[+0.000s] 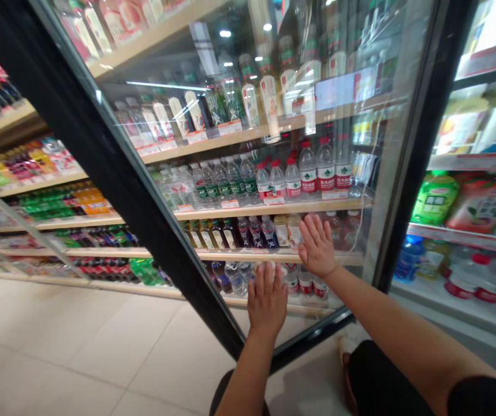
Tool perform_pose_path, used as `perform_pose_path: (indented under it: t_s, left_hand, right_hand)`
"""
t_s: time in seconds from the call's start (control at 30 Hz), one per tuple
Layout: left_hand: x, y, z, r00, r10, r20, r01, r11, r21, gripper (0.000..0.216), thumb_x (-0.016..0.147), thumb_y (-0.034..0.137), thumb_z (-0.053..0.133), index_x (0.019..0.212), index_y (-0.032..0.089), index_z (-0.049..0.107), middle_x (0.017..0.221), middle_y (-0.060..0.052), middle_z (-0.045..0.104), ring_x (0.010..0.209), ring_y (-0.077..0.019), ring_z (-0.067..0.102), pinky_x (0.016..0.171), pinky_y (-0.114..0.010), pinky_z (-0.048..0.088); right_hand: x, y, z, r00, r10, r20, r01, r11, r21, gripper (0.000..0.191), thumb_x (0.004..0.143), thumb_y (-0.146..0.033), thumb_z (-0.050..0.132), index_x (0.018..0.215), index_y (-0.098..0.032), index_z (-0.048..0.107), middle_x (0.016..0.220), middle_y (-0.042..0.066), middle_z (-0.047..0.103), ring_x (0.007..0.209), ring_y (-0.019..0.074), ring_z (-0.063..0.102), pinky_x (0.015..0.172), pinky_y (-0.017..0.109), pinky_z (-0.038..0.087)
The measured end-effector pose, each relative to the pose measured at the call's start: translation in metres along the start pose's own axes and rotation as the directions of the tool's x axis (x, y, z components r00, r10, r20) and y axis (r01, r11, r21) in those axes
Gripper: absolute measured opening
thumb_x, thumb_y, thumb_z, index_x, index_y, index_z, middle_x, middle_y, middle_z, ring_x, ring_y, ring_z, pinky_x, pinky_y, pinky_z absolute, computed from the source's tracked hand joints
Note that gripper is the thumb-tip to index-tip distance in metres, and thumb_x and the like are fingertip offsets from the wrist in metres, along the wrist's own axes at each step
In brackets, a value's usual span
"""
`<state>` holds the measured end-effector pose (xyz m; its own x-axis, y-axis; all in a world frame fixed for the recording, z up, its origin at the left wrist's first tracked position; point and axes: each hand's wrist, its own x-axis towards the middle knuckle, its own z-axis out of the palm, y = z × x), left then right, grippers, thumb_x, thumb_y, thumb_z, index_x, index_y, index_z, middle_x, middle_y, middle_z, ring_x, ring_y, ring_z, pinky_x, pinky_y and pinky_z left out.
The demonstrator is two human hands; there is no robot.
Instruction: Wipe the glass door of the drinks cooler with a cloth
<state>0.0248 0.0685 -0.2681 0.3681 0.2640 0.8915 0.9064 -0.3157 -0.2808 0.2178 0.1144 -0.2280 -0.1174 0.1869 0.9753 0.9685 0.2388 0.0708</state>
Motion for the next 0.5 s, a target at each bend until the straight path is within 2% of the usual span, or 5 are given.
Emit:
perform_pose_path:
  t_s: [0.17, 0.23, 0.33, 0.43, 0.5]
  left_hand:
    - [0.043, -0.016, -0.008, 0.994, -0.081, -0.07, 0.083, 0.996, 0.035, 0.07, 0.092, 0.038, 0.057, 0.152, 0.013, 0.029, 0.154, -0.018, 0.037, 0.151, -0.0294, 0.011, 0.123, -0.05, 0.009]
    - [0.037, -0.01, -0.003, 0.994, -0.087, -0.065, 0.088, 0.996, 0.008, 0.071, 0.092, 0.037, 0.057, 0.152, 0.013, 0.027, 0.156, -0.018, 0.033, 0.151, -0.0294, 0.012, 0.123, -0.049, 0.013]
    - [0.008, 0.009, 0.007, 0.999, -0.046, -0.011, 0.045, 0.995, -0.086, 0.068, 0.095, 0.038, 0.052, 0.153, 0.014, 0.025, 0.158, -0.016, 0.03, 0.151, -0.0277, 0.012, 0.123, -0.045, 0.018]
    - [-0.013, 0.021, 0.011, 0.999, -0.027, 0.042, 0.036, 0.969, -0.244, 0.068, 0.099, 0.045, 0.036, 0.154, 0.009, 0.019, 0.159, -0.019, 0.026, 0.151, -0.0301, 0.011, 0.12, -0.048, 0.023]
    - [-0.016, 0.022, 0.009, 0.999, -0.035, 0.032, 0.045, 0.926, -0.375, 0.069, 0.1, 0.048, 0.022, 0.155, 0.007, 0.012, 0.159, -0.022, 0.024, 0.15, -0.031, 0.012, 0.118, -0.051, 0.027]
  right_hand:
    - [-0.001, 0.001, 0.002, 1.0, -0.001, -0.015, 0.001, 1.0, 0.028, 0.068, 0.09, -0.022, 0.046, 0.155, -0.016, 0.027, 0.154, 0.015, 0.043, 0.149, 0.0264, 0.027, 0.122, 0.053, 0.02]
    - [0.0, 0.001, 0.002, 1.0, 0.0, -0.01, 0.001, 0.999, 0.039, 0.069, 0.09, -0.022, 0.047, 0.155, -0.017, 0.025, 0.155, 0.014, 0.041, 0.15, 0.0265, 0.025, 0.122, 0.053, 0.019]
    - [0.004, -0.003, -0.004, 1.0, 0.026, 0.005, -0.026, 0.997, 0.068, 0.07, 0.092, -0.02, 0.045, 0.157, -0.019, 0.019, 0.158, 0.013, 0.036, 0.151, 0.0261, 0.021, 0.122, 0.055, 0.019]
    - [-0.002, -0.017, -0.02, 0.995, 0.077, 0.062, -0.087, 0.981, 0.171, 0.069, 0.094, -0.014, 0.042, 0.158, -0.02, 0.015, 0.16, 0.013, 0.032, 0.151, 0.026, 0.021, 0.121, 0.056, 0.024]
    - [-0.014, -0.032, -0.032, 0.995, 0.012, 0.101, -0.041, 0.958, 0.283, 0.069, 0.094, -0.012, 0.04, 0.157, -0.02, 0.016, 0.159, 0.013, 0.033, 0.15, 0.0254, 0.025, 0.119, 0.053, 0.031]
